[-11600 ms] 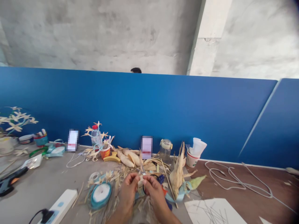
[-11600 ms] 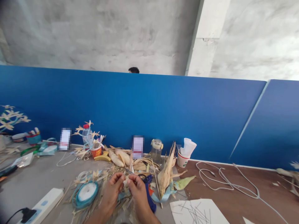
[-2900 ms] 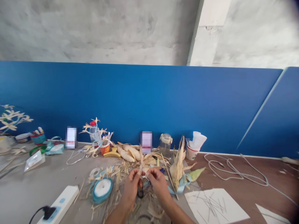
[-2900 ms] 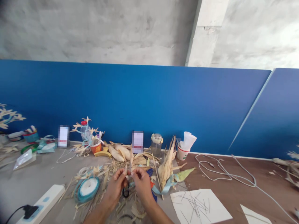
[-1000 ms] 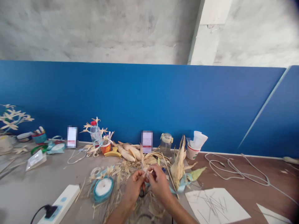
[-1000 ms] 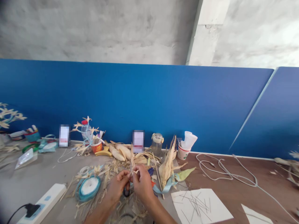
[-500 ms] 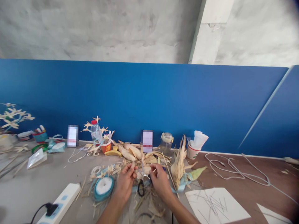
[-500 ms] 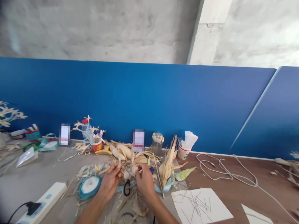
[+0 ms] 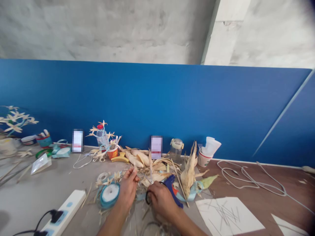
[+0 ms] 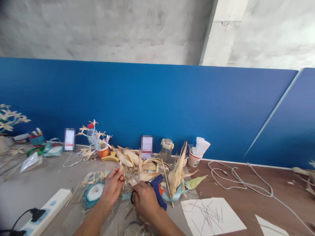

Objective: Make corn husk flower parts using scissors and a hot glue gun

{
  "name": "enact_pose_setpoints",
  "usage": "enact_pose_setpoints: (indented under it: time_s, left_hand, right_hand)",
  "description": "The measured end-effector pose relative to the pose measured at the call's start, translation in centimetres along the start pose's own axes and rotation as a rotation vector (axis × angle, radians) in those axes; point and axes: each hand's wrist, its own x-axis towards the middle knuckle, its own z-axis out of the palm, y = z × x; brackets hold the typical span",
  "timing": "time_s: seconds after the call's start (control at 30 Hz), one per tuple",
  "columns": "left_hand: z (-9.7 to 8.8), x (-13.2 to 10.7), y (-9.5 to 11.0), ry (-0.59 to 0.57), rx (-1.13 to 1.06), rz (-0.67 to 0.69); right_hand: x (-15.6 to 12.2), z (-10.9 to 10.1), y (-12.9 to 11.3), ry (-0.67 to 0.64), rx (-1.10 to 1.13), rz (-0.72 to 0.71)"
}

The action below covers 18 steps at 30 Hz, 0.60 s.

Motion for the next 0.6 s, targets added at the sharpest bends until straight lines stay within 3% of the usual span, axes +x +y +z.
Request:
enact_pose_setpoints:
  time_s: [0.2,0.33,0.6]
  left_hand:
    - [0.1,-0.1,0.2,-0.002,0.010,0.011]
    - [-0.1,0.1,0.1,-0.001,0.005,0.017]
    - [-0.1,-0.1,0.1,-0.043,0.096,0.100]
  right_hand:
    - [-0.5,0.6,-0.5,-0.133,-0.212,-0.200]
    - [-0.3,0.2,-0.8,-0.240,-0.317,-0.190]
    - [-0.4,-0.6,-1.0,-0.031,-0.074,-0.088]
